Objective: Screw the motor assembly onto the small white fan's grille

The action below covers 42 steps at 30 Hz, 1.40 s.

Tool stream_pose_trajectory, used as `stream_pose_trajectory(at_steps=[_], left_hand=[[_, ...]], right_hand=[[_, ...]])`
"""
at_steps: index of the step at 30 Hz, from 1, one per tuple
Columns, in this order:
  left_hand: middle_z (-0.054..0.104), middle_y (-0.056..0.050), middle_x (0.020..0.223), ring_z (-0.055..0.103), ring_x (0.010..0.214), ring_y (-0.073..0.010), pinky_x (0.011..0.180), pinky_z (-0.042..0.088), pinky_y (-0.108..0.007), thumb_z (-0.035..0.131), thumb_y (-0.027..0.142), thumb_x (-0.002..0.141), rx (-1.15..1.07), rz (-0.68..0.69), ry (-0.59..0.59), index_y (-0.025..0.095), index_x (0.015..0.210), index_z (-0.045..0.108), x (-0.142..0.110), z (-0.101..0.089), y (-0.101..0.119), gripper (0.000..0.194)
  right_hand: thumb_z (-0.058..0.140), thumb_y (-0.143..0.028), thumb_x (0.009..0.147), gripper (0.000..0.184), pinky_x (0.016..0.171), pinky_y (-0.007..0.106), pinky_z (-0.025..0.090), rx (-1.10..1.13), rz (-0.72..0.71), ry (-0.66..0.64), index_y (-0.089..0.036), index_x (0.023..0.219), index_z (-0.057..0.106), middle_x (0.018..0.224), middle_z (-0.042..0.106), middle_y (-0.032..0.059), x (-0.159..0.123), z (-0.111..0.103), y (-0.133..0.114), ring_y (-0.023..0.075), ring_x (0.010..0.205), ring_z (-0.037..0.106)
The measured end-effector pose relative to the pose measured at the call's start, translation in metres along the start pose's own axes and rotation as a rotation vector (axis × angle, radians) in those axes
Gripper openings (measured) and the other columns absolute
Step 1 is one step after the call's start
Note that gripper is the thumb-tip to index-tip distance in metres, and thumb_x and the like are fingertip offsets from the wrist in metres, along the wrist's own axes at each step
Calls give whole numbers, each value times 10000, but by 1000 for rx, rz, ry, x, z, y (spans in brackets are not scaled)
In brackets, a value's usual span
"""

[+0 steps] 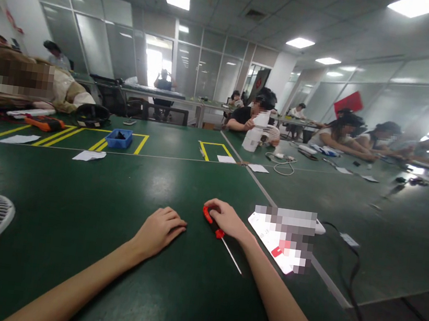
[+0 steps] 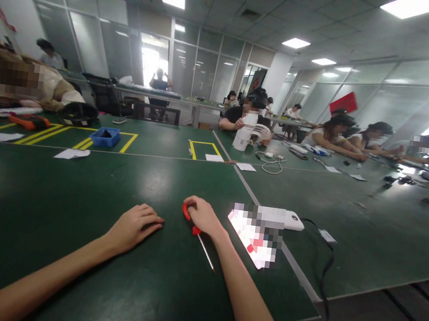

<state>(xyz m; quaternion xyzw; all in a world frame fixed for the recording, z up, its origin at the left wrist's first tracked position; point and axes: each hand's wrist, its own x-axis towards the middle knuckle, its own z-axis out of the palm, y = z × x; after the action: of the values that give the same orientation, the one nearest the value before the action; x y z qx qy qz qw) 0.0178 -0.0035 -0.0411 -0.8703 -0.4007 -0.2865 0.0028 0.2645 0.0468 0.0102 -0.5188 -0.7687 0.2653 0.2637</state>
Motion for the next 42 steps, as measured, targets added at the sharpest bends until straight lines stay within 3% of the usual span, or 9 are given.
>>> stream_pose_trajectory(at_steps=[4, 7, 12, 16, 21, 27, 31, 36, 42], left_hand=[[755, -55, 997, 648, 960, -206, 837, 511, -371, 560, 312, 1023, -35, -34, -42, 221, 1092, 754, 9, 7, 1, 226], [757, -64, 1020, 651, 978, -210, 852, 520, -380, 544, 321, 1028, -62, -46, -65, 221, 1115, 751, 15, 9, 2, 246], [758, -75, 1039, 651, 988, -218, 858, 530, -391, 515, 300, 1031, -91, -47, -81, 214, 1118, 749, 23, 12, 2, 263], [758, -75, 1026, 653, 974, -211, 860, 528, -389, 505, 292, 1030, -105, -40, -69, 222, 1112, 748, 27, 14, 2, 266], [756, -66, 1044, 654, 992, -215, 878, 516, -395, 534, 285, 1020, -123, -56, -91, 222, 1112, 738, 26, 13, 4, 233], [754, -69, 1079, 661, 1010, -224, 896, 524, -404, 562, 270, 1000, -150, -65, -86, 213, 1157, 702, 26, 9, 7, 219], [737, -82, 1132, 662, 1046, -234, 920, 544, -419, 581, 271, 980, -156, -60, -57, 212, 1236, 649, 23, 5, 9, 272], [698, -98, 1231, 650, 1132, -240, 974, 564, -423, 568, 341, 989, -95, -49, -20, 221, 1320, 597, -1, -14, -4, 353], [680, -98, 1265, 666, 1142, -267, 981, 585, -451, 579, 395, 980, 183, -91, 130, 260, 1317, 622, -68, -68, -67, 366]], right_hand=[[594, -74, 816, 300, 928, 355, 555, 218, 45, -118, -201, 1056, 720, 1066, 754, 55, 8, -10, 14, 208, 974, 712], [565, -108, 851, 296, 919, 359, 559, 227, 51, -141, -190, 1091, 717, 1035, 760, 48, 7, -13, 19, 203, 950, 716], [485, -127, 907, 310, 1013, 390, 507, 149, 38, -32, -216, 1079, 728, 1107, 775, 33, -3, -11, 17, 206, 1056, 701], [682, -296, 871, 269, 875, 371, 536, 63, 54, -15, -228, 1130, 713, 1065, 767, 39, -11, -12, 9, 216, 936, 683], [724, -193, 792, 430, 795, 323, 489, -83, 86, -37, -218, 1219, 679, 1025, 732, 36, -15, -14, 2, 190, 833, 651], [642, -203, 892, 406, 926, 370, 456, -236, 129, 33, -181, 1297, 628, 1184, 703, 119, -18, -13, 5, 265, 1060, 662], [611, -218, 918, 403, 931, 385, 459, -324, 138, 40, -181, 1319, 612, 1192, 696, 131, -20, -14, 4, 288, 1078, 662], [608, -287, 941, 472, 937, 400, 475, -314, 163, 31, -187, 1400, 562, 1269, 673, 145, -25, -16, 0, 307, 1136, 649], [610, -273, 930, 482, 961, 430, 479, -341, 143, 111, -206, 1406, 573, 1326, 626, 156, -28, -15, -3, 328, 1208, 588]])
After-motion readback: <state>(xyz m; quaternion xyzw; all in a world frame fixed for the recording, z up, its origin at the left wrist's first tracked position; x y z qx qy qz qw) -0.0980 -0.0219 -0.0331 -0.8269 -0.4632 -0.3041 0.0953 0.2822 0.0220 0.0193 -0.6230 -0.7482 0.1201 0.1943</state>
